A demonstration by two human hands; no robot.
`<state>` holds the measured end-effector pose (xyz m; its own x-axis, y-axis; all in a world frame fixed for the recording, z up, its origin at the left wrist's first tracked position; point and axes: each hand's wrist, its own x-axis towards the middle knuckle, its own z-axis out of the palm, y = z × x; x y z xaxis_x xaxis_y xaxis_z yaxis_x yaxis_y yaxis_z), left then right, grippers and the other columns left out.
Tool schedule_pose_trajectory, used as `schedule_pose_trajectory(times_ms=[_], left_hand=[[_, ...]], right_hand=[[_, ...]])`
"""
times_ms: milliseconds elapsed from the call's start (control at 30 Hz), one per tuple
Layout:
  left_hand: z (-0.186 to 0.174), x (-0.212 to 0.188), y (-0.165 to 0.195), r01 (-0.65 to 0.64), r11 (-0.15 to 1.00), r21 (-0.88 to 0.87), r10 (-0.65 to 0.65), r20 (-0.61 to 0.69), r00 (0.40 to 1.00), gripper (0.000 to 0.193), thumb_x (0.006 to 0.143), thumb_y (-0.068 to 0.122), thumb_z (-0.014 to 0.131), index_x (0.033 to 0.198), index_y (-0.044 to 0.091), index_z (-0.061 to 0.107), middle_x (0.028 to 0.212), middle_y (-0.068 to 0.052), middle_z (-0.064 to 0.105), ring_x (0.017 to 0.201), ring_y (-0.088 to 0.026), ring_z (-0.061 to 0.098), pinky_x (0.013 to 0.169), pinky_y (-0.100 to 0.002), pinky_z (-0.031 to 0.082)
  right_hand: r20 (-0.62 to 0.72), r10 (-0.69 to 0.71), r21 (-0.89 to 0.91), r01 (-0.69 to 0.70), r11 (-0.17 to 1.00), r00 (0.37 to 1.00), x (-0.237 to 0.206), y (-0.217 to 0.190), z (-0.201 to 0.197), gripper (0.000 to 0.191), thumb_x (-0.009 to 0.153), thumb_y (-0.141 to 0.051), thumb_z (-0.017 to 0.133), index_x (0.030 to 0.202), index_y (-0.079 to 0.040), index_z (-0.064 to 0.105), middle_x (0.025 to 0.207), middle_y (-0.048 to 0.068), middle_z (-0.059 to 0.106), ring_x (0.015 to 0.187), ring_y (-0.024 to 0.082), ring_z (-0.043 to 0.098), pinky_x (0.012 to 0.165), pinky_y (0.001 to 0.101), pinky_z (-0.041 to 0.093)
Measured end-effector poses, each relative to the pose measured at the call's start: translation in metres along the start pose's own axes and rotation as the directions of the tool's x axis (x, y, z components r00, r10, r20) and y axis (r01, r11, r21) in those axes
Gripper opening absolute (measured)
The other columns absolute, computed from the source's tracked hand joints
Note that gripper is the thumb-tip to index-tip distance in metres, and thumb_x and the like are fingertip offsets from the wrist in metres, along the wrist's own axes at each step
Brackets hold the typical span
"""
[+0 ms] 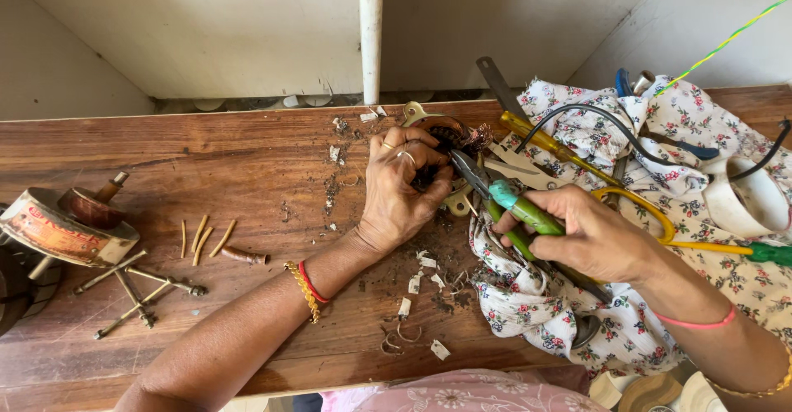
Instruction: The person uses pliers to cut and remove copper wire from a circular metal component on a wooden workbench. They repeatedly grip, cut, and pull the wire while holding the component steady with the other hand.
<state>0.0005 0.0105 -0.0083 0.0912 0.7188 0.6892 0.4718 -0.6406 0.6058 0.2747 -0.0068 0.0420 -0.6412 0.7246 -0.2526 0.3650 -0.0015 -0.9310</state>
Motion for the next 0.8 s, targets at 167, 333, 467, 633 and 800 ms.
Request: schedule_pose_trajectory(times_ms=[167, 333, 467, 633, 800], left_hand=[[-0.001, -0.001, -0.001, 0.004, 1.000, -0.027, -0.004, 0.003, 1.000, 0.015, 0.079, 0.010, 0.078, 0.092, 0.008, 0.071, 0.109, -0.007, 0.068, 0.103, -0.023, 0.059, 0.095, -0.040, 0.041], [-0.002, -0.001, -0.001, 0.006, 1.000, -0.024, -0.006, 0.011, 1.000, 0.015, 0.079, 0.009, 0.079, 0.092, 0.008, 0.071, 0.107, -0.007, 0.070, 0.101, -0.022, 0.059, 0.095, -0.040, 0.041], [-0.001, 0.000, -0.002, 0.012, 0.999, -0.045, -0.012, 0.003, 1.000, 0.015, 0.078, 0.009, 0.080, 0.090, 0.008, 0.071, 0.106, -0.006, 0.071, 0.102, -0.021, 0.061, 0.094, -0.039, 0.040], [-0.002, -0.002, -0.003, 0.011, 0.999, -0.032, -0.010, 0.014, 1.000, 0.015, 0.076, 0.009, 0.081, 0.088, 0.008, 0.072, 0.104, -0.006, 0.071, 0.100, -0.021, 0.060, 0.094, -0.039, 0.039], [0.000, -0.001, -0.005, -0.008, 1.000, -0.023, 0.009, 0.010, 1.000, 0.016, 0.074, 0.008, 0.079, 0.087, 0.007, 0.071, 0.101, -0.005, 0.072, 0.103, -0.021, 0.062, 0.094, -0.040, 0.039]], right_hand=[[-0.008, -0.018, -0.090, 0.018, 0.996, 1.000, -0.001, -0.003, 0.005, 0.026, 0.078, 0.001, 0.061, 0.103, 0.000, 0.066, 0.092, 0.005, 0.072, 0.090, 0.010, 0.064, 0.082, 0.0288, 0.053], [0.013, 0.071, -0.014, -0.071, 0.997, 0.997, 0.002, -0.007, 0.007, 0.017, 0.081, -0.001, 0.059, 0.097, -0.001, 0.059, 0.094, 0.005, 0.067, 0.088, 0.013, 0.068, 0.081, 0.0298, 0.056], [-0.028, 0.111, -0.041, -0.112, 0.993, 0.993, 0.004, -0.010, 0.011, 0.024, 0.088, -0.008, 0.061, 0.111, -0.008, 0.055, 0.093, 0.007, 0.066, 0.081, 0.012, 0.066, 0.074, 0.0281, 0.056], [-0.091, 0.202, -0.182, -0.216, 0.959, 0.975, 0.008, -0.017, 0.014, 0.030, 0.093, -0.022, 0.063, 0.115, -0.010, 0.048, 0.077, 0.005, 0.064, 0.063, 0.011, 0.062, 0.056, 0.0295, 0.054], [-0.144, 0.388, -0.400, -0.412, 0.818, 0.910, 0.015, -0.016, 0.012, 0.028, 0.091, -0.035, 0.072, 0.095, -0.008, 0.067, 0.063, 0.003, 0.062, 0.054, 0.013, 0.058, 0.051, 0.0308, 0.050]])
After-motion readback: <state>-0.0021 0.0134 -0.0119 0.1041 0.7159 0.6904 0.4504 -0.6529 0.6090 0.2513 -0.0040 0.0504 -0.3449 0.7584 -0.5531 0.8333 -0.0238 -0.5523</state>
